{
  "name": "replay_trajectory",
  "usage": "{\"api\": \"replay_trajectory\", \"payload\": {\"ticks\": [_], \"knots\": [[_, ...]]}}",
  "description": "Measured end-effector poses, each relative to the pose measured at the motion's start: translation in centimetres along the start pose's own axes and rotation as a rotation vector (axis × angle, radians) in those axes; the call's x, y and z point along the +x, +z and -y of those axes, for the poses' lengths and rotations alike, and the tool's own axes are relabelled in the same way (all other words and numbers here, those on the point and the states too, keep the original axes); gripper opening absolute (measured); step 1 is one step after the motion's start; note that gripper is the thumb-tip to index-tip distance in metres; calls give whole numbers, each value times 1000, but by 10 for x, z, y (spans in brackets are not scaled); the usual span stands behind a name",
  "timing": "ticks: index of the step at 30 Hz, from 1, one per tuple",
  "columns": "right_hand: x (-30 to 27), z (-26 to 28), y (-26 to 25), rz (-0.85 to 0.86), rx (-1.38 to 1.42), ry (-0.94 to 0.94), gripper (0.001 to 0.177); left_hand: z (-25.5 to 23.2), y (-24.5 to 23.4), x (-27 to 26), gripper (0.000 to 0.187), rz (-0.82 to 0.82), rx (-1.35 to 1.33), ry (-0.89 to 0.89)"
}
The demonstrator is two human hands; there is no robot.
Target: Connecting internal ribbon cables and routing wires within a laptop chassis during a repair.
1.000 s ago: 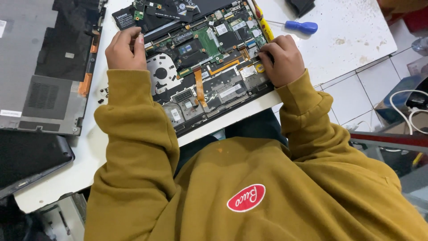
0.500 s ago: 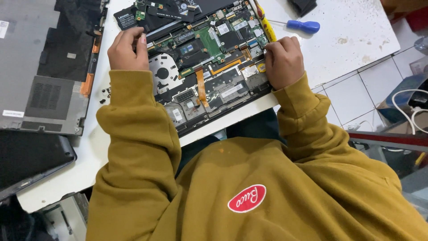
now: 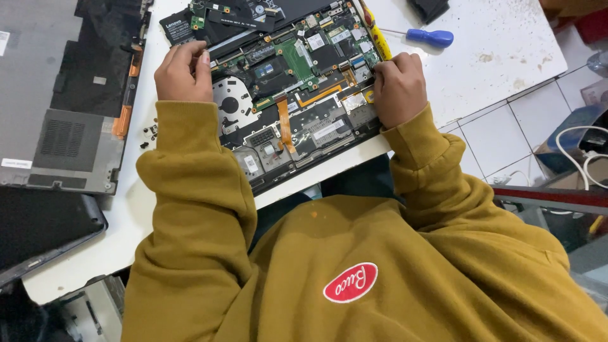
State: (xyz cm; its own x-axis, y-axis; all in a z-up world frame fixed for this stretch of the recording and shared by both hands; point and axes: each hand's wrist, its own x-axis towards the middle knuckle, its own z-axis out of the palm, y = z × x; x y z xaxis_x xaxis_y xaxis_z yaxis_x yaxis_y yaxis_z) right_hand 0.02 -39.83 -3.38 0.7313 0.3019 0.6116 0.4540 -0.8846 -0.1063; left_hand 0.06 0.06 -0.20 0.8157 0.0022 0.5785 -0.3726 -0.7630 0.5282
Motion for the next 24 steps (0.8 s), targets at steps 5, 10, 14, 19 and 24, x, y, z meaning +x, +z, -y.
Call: {"api": "replay_trajectory", "payload": {"ticks": [5,10,14,19,24], "knots": [[1,2,2,8,3,37,12,-7,-3,1,20,-4,-15,-2],[-1,-3,10,7,-21,56,12,-9,-4,2,21,-5,-12,-11],[0,-2,11,36,-33,84,10,-9,-4,2,20,6,2,-21],[0,-5,13,23,-21,67,7,-3,-1,1,20,7,9,-6],[1,-4,13,2,-13,68,9,-5,-2,1,20,3,-1,-17]]}}
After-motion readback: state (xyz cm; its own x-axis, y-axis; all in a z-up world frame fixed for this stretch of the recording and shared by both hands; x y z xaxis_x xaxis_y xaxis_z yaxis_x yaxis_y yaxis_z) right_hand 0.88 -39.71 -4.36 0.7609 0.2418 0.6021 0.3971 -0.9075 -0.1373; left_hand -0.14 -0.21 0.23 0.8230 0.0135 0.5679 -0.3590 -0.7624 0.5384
